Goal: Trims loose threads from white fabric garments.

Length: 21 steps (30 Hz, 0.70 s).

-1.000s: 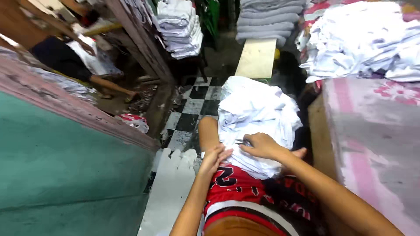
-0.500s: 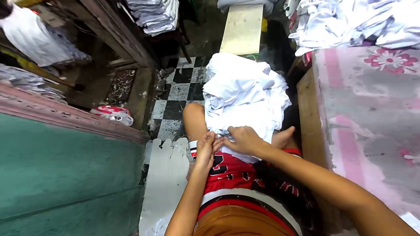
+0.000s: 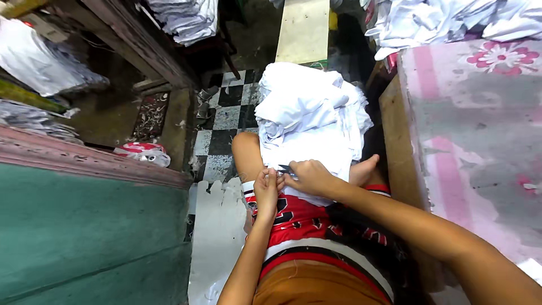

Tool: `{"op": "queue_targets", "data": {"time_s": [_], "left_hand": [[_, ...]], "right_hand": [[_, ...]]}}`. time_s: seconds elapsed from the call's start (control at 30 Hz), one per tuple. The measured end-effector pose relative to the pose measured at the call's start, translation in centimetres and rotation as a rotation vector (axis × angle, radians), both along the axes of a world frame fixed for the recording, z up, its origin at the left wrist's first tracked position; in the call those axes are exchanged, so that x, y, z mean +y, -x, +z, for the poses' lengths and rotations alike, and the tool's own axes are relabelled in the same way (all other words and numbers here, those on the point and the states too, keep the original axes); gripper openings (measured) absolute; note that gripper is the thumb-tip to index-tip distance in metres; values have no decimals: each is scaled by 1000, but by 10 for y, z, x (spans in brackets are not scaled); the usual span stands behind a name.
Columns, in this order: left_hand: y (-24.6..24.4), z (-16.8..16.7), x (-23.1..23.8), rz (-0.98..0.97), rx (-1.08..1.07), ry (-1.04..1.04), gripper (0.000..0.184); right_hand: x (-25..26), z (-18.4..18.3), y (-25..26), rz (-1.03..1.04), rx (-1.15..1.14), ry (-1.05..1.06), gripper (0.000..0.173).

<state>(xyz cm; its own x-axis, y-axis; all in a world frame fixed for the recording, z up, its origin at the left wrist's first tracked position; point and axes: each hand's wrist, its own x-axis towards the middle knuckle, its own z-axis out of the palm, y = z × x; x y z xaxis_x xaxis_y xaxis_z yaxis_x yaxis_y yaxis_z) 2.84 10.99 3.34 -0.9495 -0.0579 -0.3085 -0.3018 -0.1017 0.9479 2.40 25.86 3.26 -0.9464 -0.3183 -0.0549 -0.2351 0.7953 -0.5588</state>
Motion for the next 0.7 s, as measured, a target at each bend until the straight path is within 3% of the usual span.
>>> {"op": "queue_targets", "data": {"time_s": [0.37,0.5,0.7], "left_hand": [[-3,-14,4,-6,128,179,14],[-3,-19,3,-34,178,231,13],[-7,-16,2,-86,167,320,29]], "right_hand": [[2,-2,4,1,17,-26,41],[1,-10,2,33,126,-39,41],[0,-23,0,20,252,-58,41]]}}
